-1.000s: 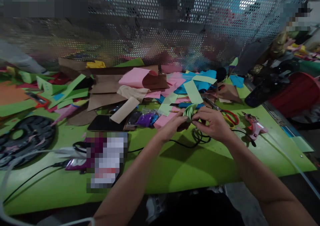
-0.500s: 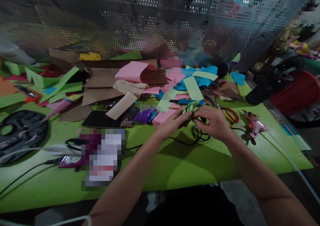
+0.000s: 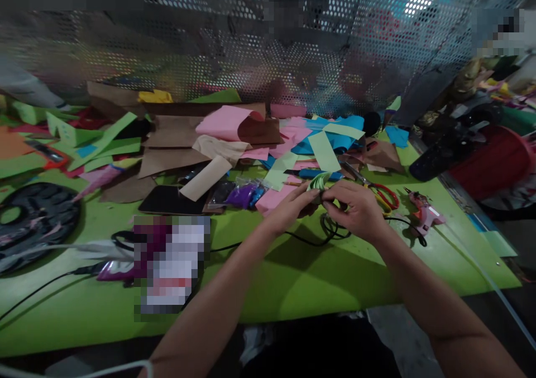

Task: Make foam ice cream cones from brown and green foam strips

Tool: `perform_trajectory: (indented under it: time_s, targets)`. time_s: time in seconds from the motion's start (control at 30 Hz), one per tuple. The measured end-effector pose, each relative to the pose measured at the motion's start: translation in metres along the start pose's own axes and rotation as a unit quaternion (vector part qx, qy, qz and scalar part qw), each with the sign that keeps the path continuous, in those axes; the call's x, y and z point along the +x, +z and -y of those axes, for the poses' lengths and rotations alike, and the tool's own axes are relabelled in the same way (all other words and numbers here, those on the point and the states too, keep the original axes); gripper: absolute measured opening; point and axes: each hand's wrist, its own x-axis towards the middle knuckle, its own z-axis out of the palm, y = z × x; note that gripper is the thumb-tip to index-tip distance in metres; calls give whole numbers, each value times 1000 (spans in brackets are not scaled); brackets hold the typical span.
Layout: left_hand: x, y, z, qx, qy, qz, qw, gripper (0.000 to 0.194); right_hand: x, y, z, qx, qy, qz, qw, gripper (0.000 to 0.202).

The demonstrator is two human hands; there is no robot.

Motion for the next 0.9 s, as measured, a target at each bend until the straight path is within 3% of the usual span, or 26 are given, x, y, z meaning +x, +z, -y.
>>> perform_trajectory:
  time_s: [0.37,0.9]
  targets:
    - [2,0,1,-8,1,10,1000,47,1,-1,-1,59,23,12,998,14]
    - [2,2,3,-4,14,4,1000,55,-2,1,-3,29,9,9,999,14]
